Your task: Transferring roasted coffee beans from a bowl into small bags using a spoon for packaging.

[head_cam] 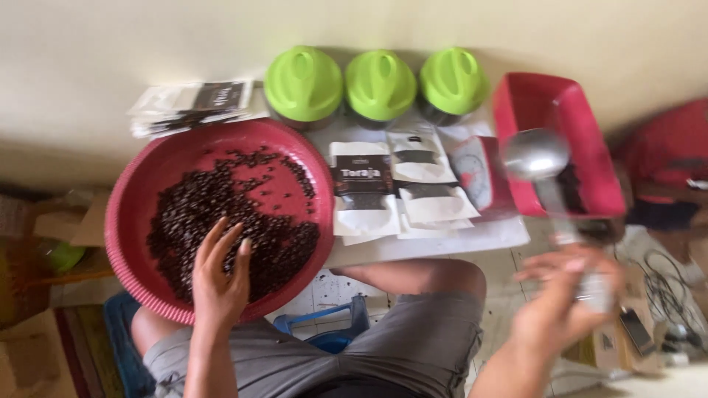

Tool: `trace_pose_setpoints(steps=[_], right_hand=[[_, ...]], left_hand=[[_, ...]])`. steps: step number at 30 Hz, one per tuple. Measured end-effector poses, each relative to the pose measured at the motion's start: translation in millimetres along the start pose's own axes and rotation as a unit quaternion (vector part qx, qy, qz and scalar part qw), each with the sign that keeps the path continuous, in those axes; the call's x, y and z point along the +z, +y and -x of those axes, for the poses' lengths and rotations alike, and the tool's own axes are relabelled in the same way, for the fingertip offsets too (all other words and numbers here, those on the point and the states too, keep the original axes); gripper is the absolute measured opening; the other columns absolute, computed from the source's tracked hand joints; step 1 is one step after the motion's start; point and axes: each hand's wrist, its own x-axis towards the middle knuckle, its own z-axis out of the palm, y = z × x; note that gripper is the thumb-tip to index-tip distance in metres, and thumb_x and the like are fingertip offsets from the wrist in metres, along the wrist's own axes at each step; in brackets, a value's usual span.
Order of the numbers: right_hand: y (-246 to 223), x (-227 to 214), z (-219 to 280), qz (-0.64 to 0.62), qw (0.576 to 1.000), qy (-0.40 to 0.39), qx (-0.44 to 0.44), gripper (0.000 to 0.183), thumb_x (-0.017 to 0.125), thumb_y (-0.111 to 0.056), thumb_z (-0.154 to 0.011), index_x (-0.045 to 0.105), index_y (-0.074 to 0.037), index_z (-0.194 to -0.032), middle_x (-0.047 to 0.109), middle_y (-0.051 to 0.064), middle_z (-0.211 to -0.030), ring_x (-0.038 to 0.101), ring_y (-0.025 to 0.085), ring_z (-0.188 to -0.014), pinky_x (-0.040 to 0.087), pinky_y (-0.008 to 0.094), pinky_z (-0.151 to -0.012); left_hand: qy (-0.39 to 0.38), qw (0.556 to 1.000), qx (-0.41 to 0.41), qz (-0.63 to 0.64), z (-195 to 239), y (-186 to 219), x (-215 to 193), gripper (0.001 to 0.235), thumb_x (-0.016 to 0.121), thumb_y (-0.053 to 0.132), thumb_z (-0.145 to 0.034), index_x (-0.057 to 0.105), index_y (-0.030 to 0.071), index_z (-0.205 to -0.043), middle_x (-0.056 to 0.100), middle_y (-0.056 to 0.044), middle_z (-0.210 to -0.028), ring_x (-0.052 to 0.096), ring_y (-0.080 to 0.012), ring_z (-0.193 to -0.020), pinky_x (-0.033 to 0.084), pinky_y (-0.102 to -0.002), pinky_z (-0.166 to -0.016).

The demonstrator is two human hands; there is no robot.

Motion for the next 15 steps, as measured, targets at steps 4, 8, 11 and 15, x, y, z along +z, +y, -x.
trace_pose_setpoints(steps=[4,8,11,15], right_hand=[[12,54,65,-0.123,0.978,-0.113,0.125,0.010,0.058,-0.018,-0.103,0.052,-0.010,-0.108,0.059,0.009,-0.084,0.064,0.016,-0.064,0.053,0.023,-0.049],[17,109,114,-0.101,0.906,-0.314,0.266,0.023,0.060,-0.032,-0.099,0.064,-0.013,-0.111,0.073,0.006,-0.093,0.063,0.010,-0.062,0.050,0.024,-0.046],[5,136,129,-0.075,0.867,-0.394,0.297,0.018,0.057,-0.028,-0.100,0.065,-0.013,-0.108,0.071,0.009,-0.091,0.059,0.012,-0.057,0.048,0.024,-0.046],[11,147,143,0.008,0.867,-0.474,0.155,0.021,0.058,-0.025,-0.102,0.066,-0.013,-0.116,0.057,-0.001,-0.062,0.034,0.006,-0.037,0.025,0.026,-0.039]], left_hand=[[0.011,1.000,-0.022,-0.003,1,4,-12,0.039,0.058,0.026,-0.102,0.065,0.004,-0.134,0.056,-0.019,-0.147,0.055,-0.0342,-0.135,0.046,-0.047,-0.108],[0.022,0.999,-0.044,-0.004,8,-5,-26,0.038,0.058,0.026,-0.102,0.065,0.007,-0.134,0.055,-0.019,-0.148,0.051,-0.0343,-0.139,0.044,-0.049,-0.111],[0.045,0.998,-0.048,-0.017,12,-18,-35,0.037,0.059,0.024,-0.101,0.066,0.006,-0.133,0.056,-0.019,-0.147,0.051,-0.0341,-0.138,0.043,-0.048,-0.112],[0.065,0.996,-0.046,-0.041,15,-29,-42,0.038,0.060,0.024,-0.101,0.066,0.004,-0.132,0.058,-0.020,-0.144,0.052,-0.0351,-0.136,0.042,-0.050,-0.113]])
